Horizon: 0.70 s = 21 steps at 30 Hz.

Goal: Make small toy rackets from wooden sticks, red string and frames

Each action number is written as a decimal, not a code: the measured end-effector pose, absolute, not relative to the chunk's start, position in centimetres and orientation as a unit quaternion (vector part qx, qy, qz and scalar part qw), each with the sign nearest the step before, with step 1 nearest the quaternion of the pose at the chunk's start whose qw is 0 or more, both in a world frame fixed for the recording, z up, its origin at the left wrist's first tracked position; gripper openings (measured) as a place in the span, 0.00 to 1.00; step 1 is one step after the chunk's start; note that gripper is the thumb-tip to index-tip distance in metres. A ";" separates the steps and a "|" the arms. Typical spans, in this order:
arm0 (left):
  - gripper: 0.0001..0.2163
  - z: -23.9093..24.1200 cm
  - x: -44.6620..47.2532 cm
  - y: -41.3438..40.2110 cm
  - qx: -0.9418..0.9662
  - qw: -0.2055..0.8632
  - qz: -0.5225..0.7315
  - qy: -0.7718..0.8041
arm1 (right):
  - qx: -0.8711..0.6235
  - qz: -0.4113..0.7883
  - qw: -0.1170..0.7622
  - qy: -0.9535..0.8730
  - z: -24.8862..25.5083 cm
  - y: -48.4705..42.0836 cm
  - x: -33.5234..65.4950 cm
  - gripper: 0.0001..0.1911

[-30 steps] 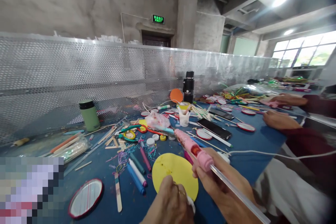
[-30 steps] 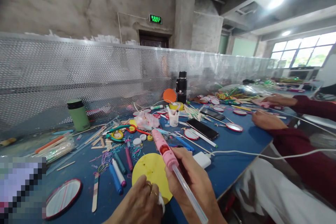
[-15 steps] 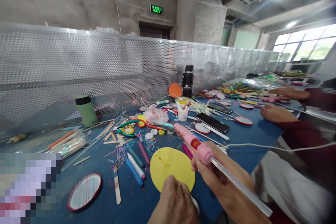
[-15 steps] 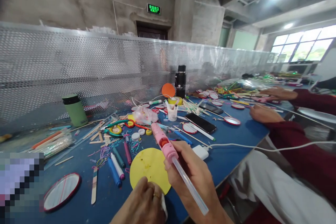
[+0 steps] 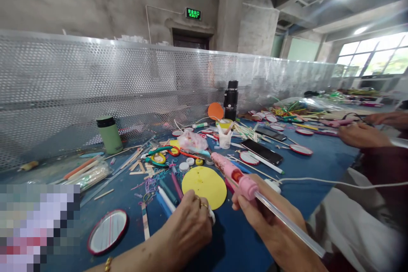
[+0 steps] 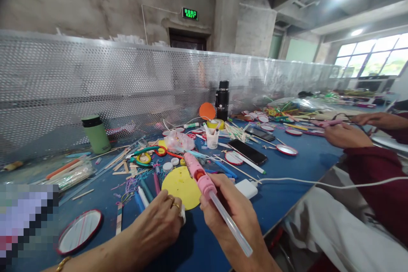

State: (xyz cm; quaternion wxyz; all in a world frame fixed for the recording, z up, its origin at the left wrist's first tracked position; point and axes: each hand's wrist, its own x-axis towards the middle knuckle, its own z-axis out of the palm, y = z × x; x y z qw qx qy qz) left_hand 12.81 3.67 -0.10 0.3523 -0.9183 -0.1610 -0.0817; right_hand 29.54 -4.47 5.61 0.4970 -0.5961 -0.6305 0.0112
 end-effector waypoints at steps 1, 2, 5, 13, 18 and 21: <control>0.05 0.1 12.6 4.1 -0.919 0.351 -0.078 -0.159 | -0.597 0.013 0.496 -0.630 5.6 -4.4 29.4 0.16; 0.04 0.3 12.5 4.5 -0.920 0.349 -0.074 -0.159 | -0.598 0.014 0.497 -0.629 5.6 -4.4 29.3 0.16; 0.03 1.0 12.2 5.3 -0.926 0.335 -0.063 -0.162 | -0.597 0.018 0.503 -0.625 5.4 -4.2 28.9 0.16; 0.02 0.1 12.0 4.7 -0.939 0.290 -0.101 -0.155 | -0.579 0.047 0.519 -0.627 4.7 -3.4 28.6 0.11; 0.04 0.2 12.1 4.8 -0.935 0.279 -0.110 -0.187 | -0.560 0.072 0.551 -0.614 4.4 -3.5 28.4 0.08; 0.04 1.1 12.2 5.3 -0.933 0.277 -0.119 -0.195 | -0.551 0.098 0.560 -0.611 4.3 -3.8 28.4 0.08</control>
